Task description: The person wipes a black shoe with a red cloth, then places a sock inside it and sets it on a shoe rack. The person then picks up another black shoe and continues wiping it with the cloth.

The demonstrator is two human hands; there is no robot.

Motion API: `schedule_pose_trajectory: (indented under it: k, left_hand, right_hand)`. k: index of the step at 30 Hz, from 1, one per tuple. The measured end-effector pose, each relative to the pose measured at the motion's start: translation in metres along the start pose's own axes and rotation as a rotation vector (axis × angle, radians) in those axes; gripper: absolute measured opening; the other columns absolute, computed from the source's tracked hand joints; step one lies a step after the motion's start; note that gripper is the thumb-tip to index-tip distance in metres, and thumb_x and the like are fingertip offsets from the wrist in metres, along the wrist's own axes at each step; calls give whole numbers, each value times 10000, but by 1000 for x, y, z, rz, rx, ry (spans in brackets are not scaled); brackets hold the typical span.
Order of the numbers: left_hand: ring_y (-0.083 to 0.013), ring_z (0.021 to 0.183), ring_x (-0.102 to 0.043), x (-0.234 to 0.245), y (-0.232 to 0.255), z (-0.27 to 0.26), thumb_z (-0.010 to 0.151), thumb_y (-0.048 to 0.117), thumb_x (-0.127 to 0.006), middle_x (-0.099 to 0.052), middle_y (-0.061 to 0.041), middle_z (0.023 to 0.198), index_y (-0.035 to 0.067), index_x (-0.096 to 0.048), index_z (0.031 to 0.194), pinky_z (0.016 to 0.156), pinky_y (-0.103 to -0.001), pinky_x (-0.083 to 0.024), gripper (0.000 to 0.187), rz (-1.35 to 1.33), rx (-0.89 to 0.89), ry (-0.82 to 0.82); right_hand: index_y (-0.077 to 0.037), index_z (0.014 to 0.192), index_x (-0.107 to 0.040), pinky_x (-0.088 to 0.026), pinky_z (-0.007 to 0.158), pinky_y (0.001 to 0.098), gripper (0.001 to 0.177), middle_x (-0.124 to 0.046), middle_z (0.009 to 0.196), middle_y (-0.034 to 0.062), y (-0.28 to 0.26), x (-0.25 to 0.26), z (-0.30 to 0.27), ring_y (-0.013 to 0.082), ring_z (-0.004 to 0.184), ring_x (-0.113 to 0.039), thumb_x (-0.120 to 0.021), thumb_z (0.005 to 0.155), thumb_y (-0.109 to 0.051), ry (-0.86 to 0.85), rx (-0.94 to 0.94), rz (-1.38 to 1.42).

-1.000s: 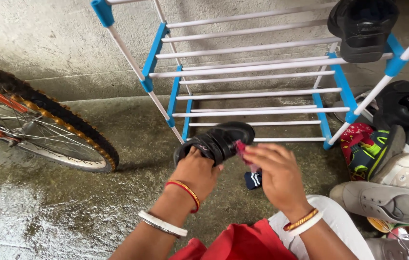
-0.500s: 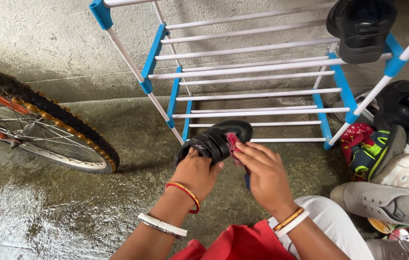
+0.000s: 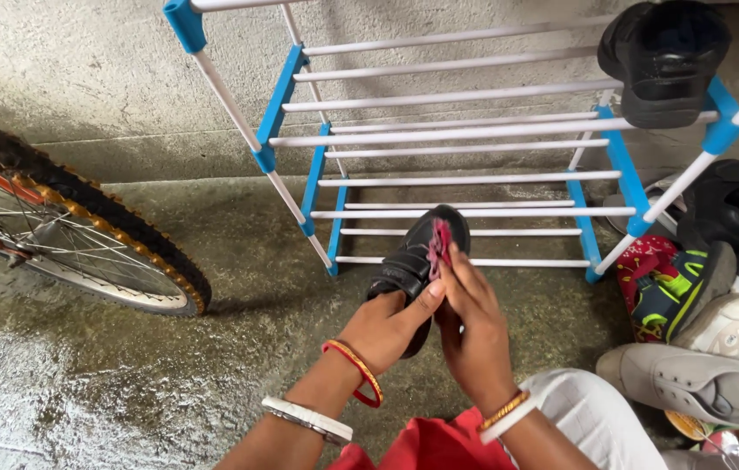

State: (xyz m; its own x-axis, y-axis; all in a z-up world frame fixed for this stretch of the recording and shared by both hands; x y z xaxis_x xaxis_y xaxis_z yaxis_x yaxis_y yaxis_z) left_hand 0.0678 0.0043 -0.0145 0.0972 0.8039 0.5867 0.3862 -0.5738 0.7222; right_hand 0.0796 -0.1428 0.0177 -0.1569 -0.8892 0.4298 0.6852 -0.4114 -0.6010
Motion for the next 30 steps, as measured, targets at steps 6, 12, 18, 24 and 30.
schedule_pose_trajectory:
  k: [6,12,18,24,30]
  left_hand:
    - [-308,1035,-705,-1,-19,15,797,875,-368,-734,-263,1049,-90,-719,1079,930,-395,-515,1065,-118,101,-11]
    - [-282,1205,-655,-27,-27,34,755,889,-412,-695,-247,1238,-98,-649,1232,1054,-368,-457,1122,-248,39,-99]
    - [-272,1383,-516,-41,-53,62,809,814,-554,-554,-231,1445,-116,-476,1405,1155,-373,-367,1107,-591,81,-105]
    - [-253,1313,-592,-25,-90,86,797,789,-510,-647,-167,1402,-35,-585,1399,1128,-370,-399,1024,-668,196,69]
    - [-299,1380,-509,-41,-154,103,831,810,-428,-555,-163,1471,40,-528,1464,1167,-391,-323,1001,-596,403,144]
  right_hand:
    - [-159,1367,-676,-526,1108,385,512,-661,1463,69,44,-10,-13,258,1312,-662,-539,921,49,-23,-233,211]
    - [-71,1443,-562,-408,1136,426,509,-539,1525,177,37,-33,-12,354,1403,-524,-578,942,17,-75,-172,248]
    - [-36,1396,-574,-432,1106,396,522,-568,1475,190,58,-57,-30,353,1371,-550,-603,879,32,-205,-262,191]
    - [-42,1242,-693,-543,951,366,401,-716,1280,155,72,-88,-51,319,1144,-704,-596,859,26,-471,-330,235]
    - [-78,1144,-749,-562,868,361,318,-776,1111,124,103,-135,-88,293,1016,-741,-614,861,-25,-793,-426,177]
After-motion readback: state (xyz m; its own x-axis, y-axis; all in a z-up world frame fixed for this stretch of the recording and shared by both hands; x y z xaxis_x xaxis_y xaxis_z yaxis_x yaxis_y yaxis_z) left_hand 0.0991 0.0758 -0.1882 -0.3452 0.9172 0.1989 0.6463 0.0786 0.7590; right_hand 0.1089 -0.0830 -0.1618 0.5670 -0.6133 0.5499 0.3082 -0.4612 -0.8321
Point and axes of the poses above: each hand's wrist, its own z-axis towards the middle knuckle, its own x-axis out of the back of the hand, y = z × x, the point moved 10 cm from there along z, towards the middle knuckle
